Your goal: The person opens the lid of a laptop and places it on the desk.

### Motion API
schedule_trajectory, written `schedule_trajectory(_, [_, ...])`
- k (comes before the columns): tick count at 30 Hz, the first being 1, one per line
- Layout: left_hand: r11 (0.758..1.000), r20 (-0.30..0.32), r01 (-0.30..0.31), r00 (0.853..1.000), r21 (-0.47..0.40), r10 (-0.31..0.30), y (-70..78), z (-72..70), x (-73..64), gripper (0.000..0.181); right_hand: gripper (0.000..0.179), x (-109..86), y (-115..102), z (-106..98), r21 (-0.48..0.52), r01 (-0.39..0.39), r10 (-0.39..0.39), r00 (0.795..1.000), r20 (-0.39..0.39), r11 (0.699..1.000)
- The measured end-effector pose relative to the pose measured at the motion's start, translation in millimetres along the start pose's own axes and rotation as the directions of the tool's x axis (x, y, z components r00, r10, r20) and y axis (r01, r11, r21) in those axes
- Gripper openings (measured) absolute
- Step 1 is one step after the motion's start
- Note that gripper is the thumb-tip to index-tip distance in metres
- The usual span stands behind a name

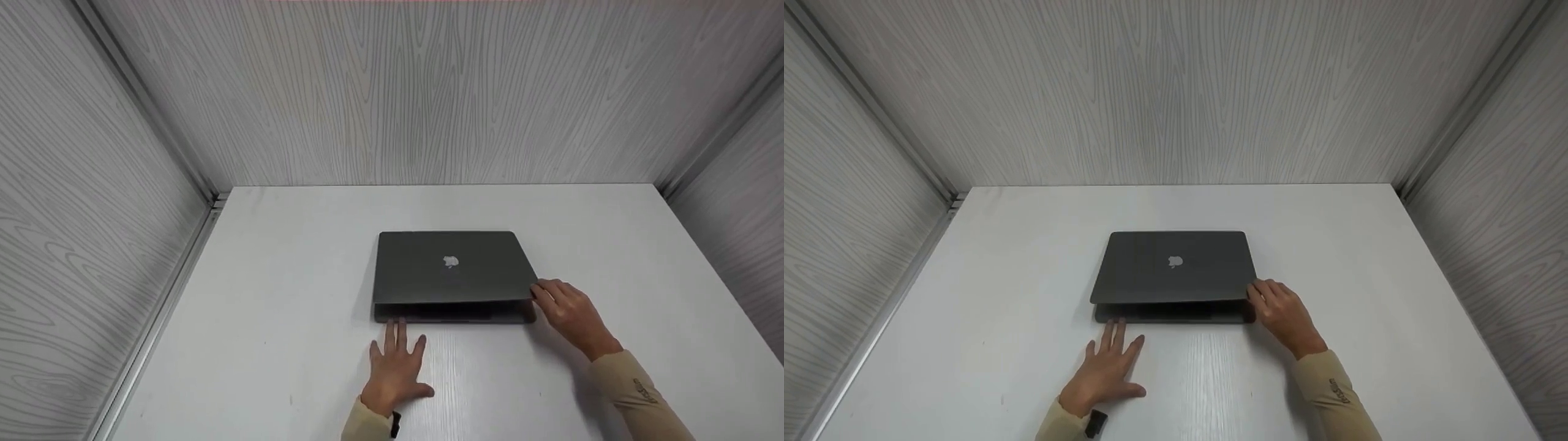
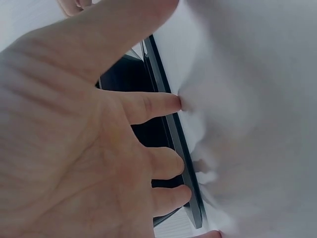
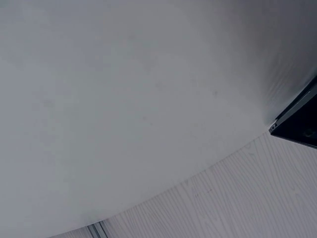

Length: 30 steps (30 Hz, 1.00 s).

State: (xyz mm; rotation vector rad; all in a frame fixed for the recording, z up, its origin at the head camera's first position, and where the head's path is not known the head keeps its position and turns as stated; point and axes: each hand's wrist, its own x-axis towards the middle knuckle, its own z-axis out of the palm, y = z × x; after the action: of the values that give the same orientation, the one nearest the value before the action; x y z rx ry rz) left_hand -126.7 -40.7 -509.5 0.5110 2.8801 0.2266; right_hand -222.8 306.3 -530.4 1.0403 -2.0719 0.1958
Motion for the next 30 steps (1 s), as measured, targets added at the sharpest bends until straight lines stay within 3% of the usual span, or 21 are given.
schedule_trajectory(8, [1.000, -0.003, -0.014, 1.000, 0.006, 0.014, 1.0, -1.9, 2.3, 0.094, 0.038, 1.5, 3, -4, 0.025, -0.050, 0.051, 0.998, -0.035, 0.998])
schedule_trajectory(14, [0.999, 0.008, 0.011, 1.000, -0.046, -0.011, 2.0, 1.1, 0.7, 0.095, 0.042, 3.7, 8, -6, 0.038, -0.088, 0.087, 0.996, 0.032, 0.995])
schedule_trajectory(18, [0.997, 0.019, 0.017, 1.000, -0.080, -0.016, 3.0, 3.7, -0.5, 0.095, 0.046, 3.6, 11, -4, 0.087, -0.125, 0.122, 0.992, 0.037, 0.988])
schedule_trajectory(25, [0.996, 0.020, 0.017, 1.000, -0.082, -0.015, 3.4, 4.1, -0.6, 0.094, 0.049, 6.3, 14, -5, 0.172, -0.243, 0.236, 0.970, 0.058, 0.955])
schedule_trajectory(30, [0.997, 0.007, 0.017, 1.000, -0.080, -0.017, 2.1, 3.7, 0.0, 0.094, 0.039, 14.5, 17, -6, 0.263, -0.330, 0.326, 0.943, 0.061, 0.907])
